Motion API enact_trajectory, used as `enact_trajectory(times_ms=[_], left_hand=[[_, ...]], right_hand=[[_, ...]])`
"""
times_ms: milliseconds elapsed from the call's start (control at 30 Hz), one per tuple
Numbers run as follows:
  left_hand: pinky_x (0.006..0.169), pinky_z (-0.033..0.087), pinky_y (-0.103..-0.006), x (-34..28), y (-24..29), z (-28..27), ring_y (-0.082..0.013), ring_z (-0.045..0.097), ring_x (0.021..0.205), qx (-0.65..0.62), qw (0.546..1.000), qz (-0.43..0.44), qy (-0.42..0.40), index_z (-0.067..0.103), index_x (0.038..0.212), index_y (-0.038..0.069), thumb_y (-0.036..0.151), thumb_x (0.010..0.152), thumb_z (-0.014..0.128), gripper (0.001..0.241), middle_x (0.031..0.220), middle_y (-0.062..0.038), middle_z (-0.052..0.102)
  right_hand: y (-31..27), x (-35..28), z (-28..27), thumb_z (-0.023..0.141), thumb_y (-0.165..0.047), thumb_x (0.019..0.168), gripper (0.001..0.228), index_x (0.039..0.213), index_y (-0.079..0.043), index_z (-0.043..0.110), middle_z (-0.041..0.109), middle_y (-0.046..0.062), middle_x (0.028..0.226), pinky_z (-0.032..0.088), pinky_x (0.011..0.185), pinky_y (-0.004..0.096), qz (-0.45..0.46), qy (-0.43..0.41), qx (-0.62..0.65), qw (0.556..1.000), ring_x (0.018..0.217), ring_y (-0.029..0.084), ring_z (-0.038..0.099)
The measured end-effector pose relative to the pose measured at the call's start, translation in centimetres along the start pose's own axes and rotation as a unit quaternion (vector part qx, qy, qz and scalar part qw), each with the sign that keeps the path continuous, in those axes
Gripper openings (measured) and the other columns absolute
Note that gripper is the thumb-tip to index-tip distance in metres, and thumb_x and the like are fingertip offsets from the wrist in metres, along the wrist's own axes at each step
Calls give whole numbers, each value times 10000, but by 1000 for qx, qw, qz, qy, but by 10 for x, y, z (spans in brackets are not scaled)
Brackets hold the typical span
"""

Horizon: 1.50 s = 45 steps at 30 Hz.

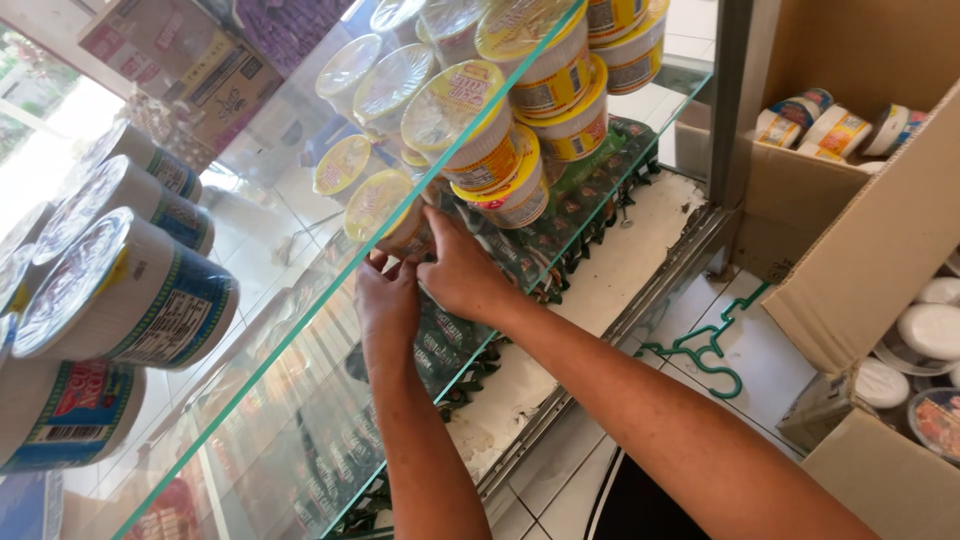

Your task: Moving cup noodles from cardboard boxes on the floor onto store shelves.

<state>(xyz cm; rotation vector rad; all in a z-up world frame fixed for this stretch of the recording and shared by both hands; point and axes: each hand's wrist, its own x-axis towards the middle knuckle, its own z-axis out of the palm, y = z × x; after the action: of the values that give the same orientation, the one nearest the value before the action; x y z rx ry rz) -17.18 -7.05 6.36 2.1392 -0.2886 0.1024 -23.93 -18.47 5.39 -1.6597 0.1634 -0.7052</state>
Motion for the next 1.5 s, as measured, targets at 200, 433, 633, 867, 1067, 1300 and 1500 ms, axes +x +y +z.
enact_trajectory(times_ms=[200,433,633,867,1067,1300,1500], left_hand=[[908,559,-328,8,-13,3,-217,705,1135,-81,995,47,-41,470,1429,2,79,932,674,543,1357,-146,639],[922,552,-311,8,-6,3,-196,707,1128,-118,988,85,-60,447,1463,15,-8,931,610,557,1370,-136,645],[953,535,-353,2,-1,-1,-260,693,1161,-3,996,78,-47,329,1554,-4,93,955,624,675,1401,-194,618],[1034,484,-434,-118,63,-28,-385,625,1263,156,955,253,-28,566,1431,-61,222,1109,499,434,1379,-271,633],[909,535,-386,-178,135,47,-287,727,1098,42,940,230,-247,644,1344,41,226,996,540,408,1238,-153,721],[977,533,-402,-264,198,149,-358,702,1169,-130,839,396,-350,665,1272,-6,192,1027,557,333,1223,-216,721],[952,515,-474,-327,220,295,-424,643,1084,-148,764,441,-447,632,1155,-77,46,985,529,234,1146,-258,683]], right_hand=[[4,6,6,628,-50,774,791,1504,76,350,473,305,1482,315,1193,438,-14,8,-43,999,1424,415,417],[4,11,2,641,-42,767,811,1508,75,332,441,306,1510,302,1201,436,-17,9,-12,1000,1451,411,388],[15,5,-5,591,8,759,798,1523,45,362,456,302,1517,318,1200,416,-50,-21,20,998,1467,394,402],[-56,-91,-95,657,-61,906,433,1337,-36,619,679,169,1320,547,1041,389,-91,-128,1,988,1237,301,665],[-81,-162,-245,645,-216,1042,399,1408,-67,589,667,57,1322,545,1027,326,6,-132,63,989,1167,144,641],[-95,-243,-387,678,-183,1010,419,1412,-65,667,740,72,1129,476,721,331,238,-9,56,970,850,152,578],[-10,-277,-486,632,-148,976,294,1213,18,679,740,26,1104,563,955,306,168,139,16,976,1037,100,690]])
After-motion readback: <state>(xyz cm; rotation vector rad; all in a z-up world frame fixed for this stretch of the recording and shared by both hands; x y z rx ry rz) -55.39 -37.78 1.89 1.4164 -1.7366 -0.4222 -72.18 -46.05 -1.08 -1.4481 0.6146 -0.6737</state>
